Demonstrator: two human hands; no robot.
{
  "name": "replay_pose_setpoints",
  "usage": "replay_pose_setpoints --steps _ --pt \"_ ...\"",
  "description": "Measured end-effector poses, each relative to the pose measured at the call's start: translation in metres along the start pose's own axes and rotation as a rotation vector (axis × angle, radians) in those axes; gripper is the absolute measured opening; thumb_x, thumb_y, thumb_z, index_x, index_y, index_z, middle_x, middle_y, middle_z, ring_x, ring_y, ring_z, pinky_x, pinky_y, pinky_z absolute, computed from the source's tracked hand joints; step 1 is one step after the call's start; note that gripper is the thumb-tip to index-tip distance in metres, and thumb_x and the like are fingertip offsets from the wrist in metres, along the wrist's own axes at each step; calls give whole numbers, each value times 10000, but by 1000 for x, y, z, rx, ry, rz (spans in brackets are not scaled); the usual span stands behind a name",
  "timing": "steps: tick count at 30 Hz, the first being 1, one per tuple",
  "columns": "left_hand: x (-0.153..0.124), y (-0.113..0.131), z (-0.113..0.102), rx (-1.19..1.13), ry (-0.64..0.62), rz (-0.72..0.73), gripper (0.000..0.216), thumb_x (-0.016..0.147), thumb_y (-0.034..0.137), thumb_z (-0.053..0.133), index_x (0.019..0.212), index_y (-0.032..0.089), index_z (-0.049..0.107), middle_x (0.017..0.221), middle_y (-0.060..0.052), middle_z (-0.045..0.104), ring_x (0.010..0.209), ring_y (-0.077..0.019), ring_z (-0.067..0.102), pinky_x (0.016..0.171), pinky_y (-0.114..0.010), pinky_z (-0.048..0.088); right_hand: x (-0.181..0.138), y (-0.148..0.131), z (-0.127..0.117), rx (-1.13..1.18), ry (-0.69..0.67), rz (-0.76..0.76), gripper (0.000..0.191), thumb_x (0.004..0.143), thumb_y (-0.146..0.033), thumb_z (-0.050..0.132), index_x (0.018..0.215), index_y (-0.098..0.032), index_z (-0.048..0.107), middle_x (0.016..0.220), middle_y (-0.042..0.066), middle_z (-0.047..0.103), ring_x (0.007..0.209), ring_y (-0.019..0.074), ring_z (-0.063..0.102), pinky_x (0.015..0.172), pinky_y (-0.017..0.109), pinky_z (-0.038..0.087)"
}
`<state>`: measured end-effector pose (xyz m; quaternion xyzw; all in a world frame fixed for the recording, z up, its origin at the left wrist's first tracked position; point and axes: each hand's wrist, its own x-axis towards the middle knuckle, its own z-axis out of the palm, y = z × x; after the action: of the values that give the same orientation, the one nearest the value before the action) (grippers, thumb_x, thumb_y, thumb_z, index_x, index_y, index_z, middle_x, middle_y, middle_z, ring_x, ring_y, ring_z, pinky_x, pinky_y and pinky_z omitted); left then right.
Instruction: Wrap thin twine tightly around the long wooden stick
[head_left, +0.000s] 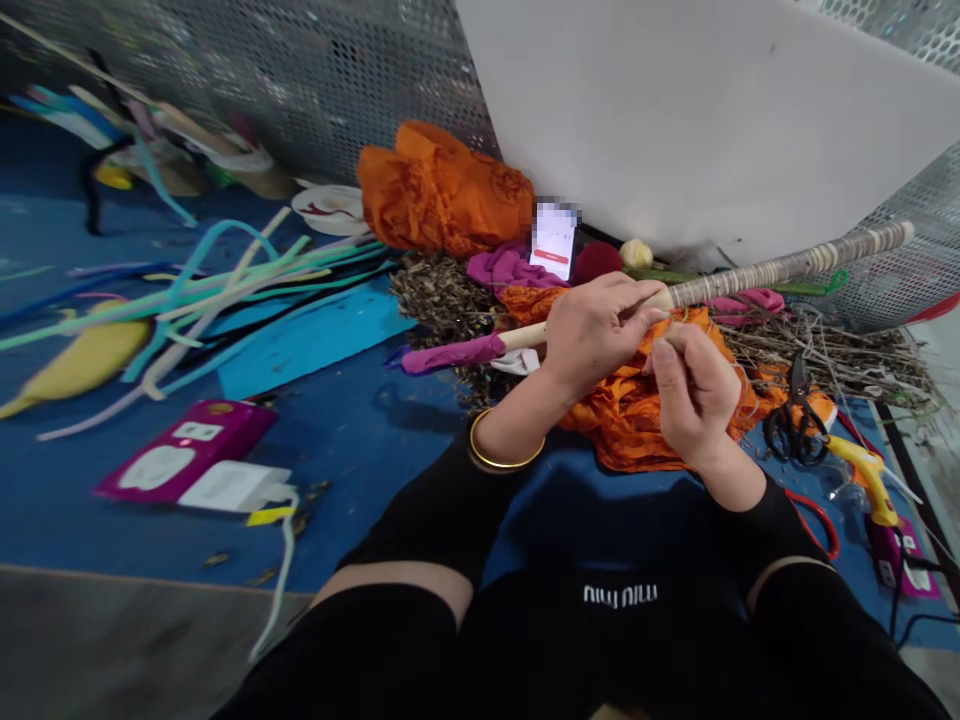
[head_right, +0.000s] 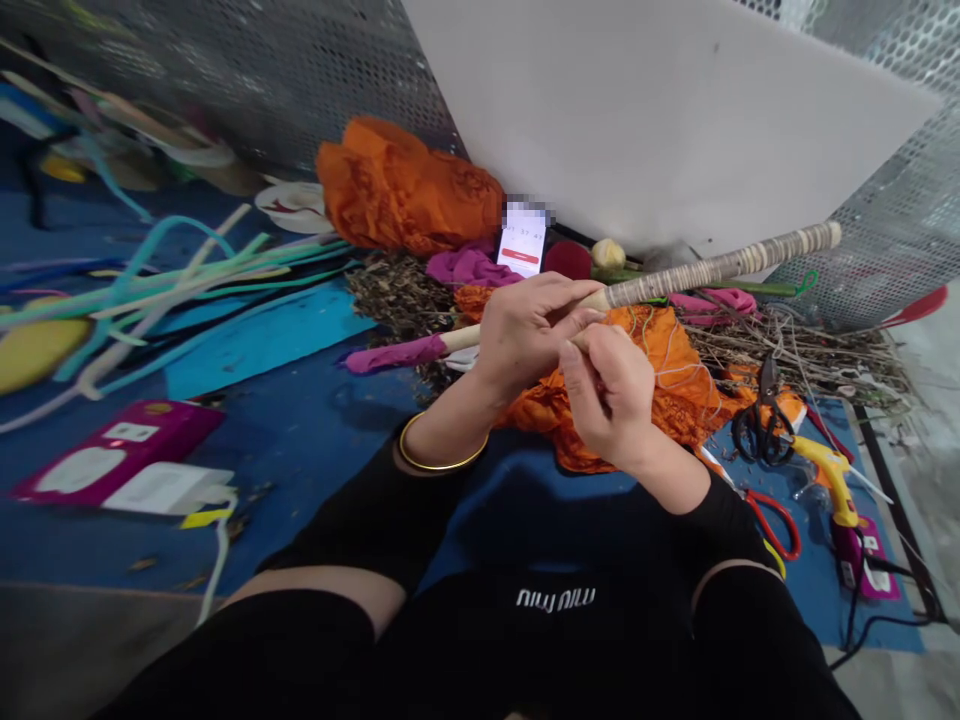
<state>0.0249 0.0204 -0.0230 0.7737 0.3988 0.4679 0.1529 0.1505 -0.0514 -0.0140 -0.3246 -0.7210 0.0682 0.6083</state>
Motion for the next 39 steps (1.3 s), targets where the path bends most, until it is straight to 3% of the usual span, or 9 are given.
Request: replay_pose_setpoints --steps 3,6,9,13,17,22,30,33,39 --pt "1 0 -3 47 -11 -1 305 966 360 631 1181 242 811 1016 -35 791 838 -171 694 762 -273 511 4 4 -6 12 -88 -13 264 1059 -258 505 796 -229 515 687 -33 512 624 108 490 627 301 442" --pt "1 0 -6 135 -2 14 312 986 374 597 1181 255 809 999 -38 787 836 -179 684 744 -277 499 13 5 -22 42 -172 -3 243 1065 -300 498 847 -238 583 793 5 617 771 159 627 765 375 550" --pt "1 -1 -6 203 5 22 299 995 384 594 1157 262 813 953 -39 778 800 -180 665 702 -277 473 24 4 -42 -25 -117 -7 241 1044 -315 549 837 -253 656 949 41 666 981 214 673 901 449 581" --pt "1 -1 -4 205 -42 21 295 983 384 614 1170 274 814 945 -29 772 776 -176 652 693 -285 456 31 5 -58 -84 -55 -3 244 1017 -280 595 799 -253 701 896 35 637 976 215 644 907 448 576" --pt "0 2 -3 186 -86 16 307 988 379 601 1183 275 815 953 -26 778 789 -176 662 702 -290 459 31 13 -58 -8 -87 -1 241 1021 -277 578 808 -243 686 929 30 639 903 197 653 825 425 588" --pt "-3 5 -3 205 -95 38 310 1012 418 582 1143 275 824 960 -21 792 783 -171 681 685 -285 455 30 27 -54 -21 -126 -29 253 1034 -327 537 834 -262 679 984 53 642 972 225 655 877 457 611" --pt "-6 10 -3 323 -168 184 270 988 339 591 1120 244 807 1038 -37 799 817 -187 719 647 -291 444 33 43 -51 -71 -151 62 304 1056 -407 504 819 -266 633 1055 35 647 1050 204 714 951 438 634" --pt "-7 11 -3 385 -167 252 257 984 311 571 1054 214 798 970 -50 786 803 -198 716 626 -302 429 33 45 -51 -61 -154 111 331 1057 -438 514 812 -245 623 1048 38 645 1087 212 723 958 451 643" --pt "-7 10 -2 450 -147 406 306 1019 261 485 1150 192 753 942 -81 776 814 -212 709 648 -328 431 34 44 -50 -86 -160 171 329 1042 -455 552 801 -241 621 959 31 643 1011 193 690 987 467 634"
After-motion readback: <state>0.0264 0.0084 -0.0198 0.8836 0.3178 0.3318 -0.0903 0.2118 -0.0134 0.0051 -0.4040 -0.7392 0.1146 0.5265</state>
